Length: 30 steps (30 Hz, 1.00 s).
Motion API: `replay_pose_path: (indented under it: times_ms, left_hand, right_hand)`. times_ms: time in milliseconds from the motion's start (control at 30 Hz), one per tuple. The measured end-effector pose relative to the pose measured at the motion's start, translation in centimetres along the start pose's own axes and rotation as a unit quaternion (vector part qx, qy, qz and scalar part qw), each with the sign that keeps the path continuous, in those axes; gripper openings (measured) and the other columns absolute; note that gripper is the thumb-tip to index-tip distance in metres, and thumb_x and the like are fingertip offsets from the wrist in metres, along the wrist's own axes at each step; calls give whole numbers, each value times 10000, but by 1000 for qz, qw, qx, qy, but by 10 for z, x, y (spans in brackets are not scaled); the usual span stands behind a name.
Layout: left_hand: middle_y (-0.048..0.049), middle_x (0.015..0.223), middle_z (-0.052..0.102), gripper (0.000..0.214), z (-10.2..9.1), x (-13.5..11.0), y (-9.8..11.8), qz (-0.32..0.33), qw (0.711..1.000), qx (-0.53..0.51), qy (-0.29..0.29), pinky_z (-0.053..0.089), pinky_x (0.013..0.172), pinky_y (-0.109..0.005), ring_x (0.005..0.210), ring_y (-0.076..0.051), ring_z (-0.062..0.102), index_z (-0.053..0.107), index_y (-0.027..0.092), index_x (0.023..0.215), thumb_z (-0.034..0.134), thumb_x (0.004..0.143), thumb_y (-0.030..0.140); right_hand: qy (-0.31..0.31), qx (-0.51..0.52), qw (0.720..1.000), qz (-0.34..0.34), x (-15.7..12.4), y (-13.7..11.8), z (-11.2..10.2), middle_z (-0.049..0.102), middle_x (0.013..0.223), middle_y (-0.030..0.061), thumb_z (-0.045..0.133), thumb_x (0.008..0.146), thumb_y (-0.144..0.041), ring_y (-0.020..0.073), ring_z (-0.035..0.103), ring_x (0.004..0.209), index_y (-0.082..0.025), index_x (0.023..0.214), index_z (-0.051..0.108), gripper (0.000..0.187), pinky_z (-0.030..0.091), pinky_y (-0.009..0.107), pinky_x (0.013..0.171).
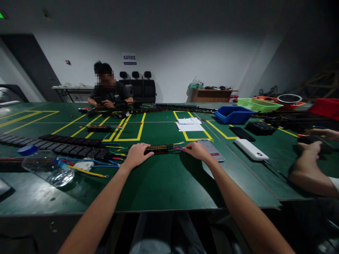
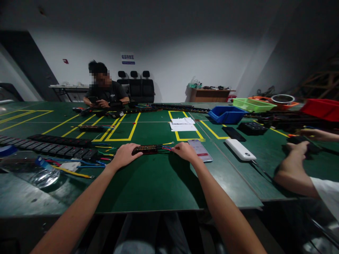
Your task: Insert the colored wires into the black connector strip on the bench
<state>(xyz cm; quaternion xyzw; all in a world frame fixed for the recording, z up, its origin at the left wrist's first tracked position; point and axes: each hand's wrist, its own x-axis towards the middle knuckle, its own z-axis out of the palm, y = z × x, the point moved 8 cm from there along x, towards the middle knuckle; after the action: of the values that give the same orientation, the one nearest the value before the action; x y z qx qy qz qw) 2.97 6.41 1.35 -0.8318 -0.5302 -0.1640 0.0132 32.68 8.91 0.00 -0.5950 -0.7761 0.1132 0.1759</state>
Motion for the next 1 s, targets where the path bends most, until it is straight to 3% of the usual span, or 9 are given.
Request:
replay_pose_path:
  times_ms: [200, 400, 500, 633, 733, 900, 1000]
  left_hand:
    - [-100, 1212, 718, 538, -2, 0, 1, 1, 1000, 2, 1, 501, 943, -440, 1086, -284, 658, 675, 198, 1243, 479, 977, 623]
    - [-100, 1209, 717, 552, -2, 0, 1, 3, 1000, -6, 0, 500, 943, -441, 1086, -282, 656, 673, 201, 1248, 465, 977, 634]
    - [-97, 1212, 715, 550, -2, 0, 1, 5, 1000, -5, 3, 498, 942, -442, 1088, -283, 656, 672, 202, 1248, 468, 976, 635]
    - [-99, 1199, 718, 550, -1, 0, 1, 3, 1000, -2, 3, 498, 932, -443, 1079, -287, 657, 676, 202, 1242, 474, 973, 637]
    - [-101, 1201, 717, 543, -2, 0, 1, 1, 1000, 1, 2, 496, 935, -443, 1081, -288, 654, 674, 201, 1244, 477, 975, 630]
    - [-95, 1201, 718, 525, -3, -1, 2, 2, 1000, -6, 0, 499, 938, -434, 1078, -280, 657, 674, 201, 1239, 486, 977, 616]
    - [-95, 1207, 718, 530, -3, -1, 2, 1, 1000, -7, -1, 502, 939, -438, 1081, -281, 657, 672, 198, 1247, 490, 976, 616]
  right_hand:
    - [19, 32, 999, -7, -1, 2, -4, 718, 862, 43, 664, 909, -446, 176, 619, 726, -208, 1022, 761, 281, 351, 261, 603]
    - [14, 10, 1000, 9, -4, 4, 4, 691, 938, 50, 752, 836, -448, 190, 604, 770, -198, 1129, 633, 403, 343, 260, 603]
    - [48, 8, 999, 15, -5, 3, -2, 683, 951, 52, 758, 831, -426, 197, 606, 778, -197, 1178, 600, 445, 340, 262, 598]
    - [89, -5, 996, 4, -5, 1, -14, 680, 1001, 78, 664, 918, -396, 213, 622, 823, -200, 1321, 576, 457, 385, 274, 655]
    - [86, -23, 996, 7, -4, 1, -13, 675, 1097, 112, 523, 1009, -364, 223, 640, 898, -227, 1403, 572, 420, 412, 280, 714]
    - [1, -33, 999, -6, -3, -1, 8, 690, 1114, 113, 385, 1065, -381, 228, 645, 985, -255, 1264, 699, 393, 421, 277, 751]
    - [13, -36, 999, -10, -3, -2, 4, 696, 1093, 107, 419, 1052, -391, 222, 645, 957, -248, 1239, 711, 375, 411, 272, 731]
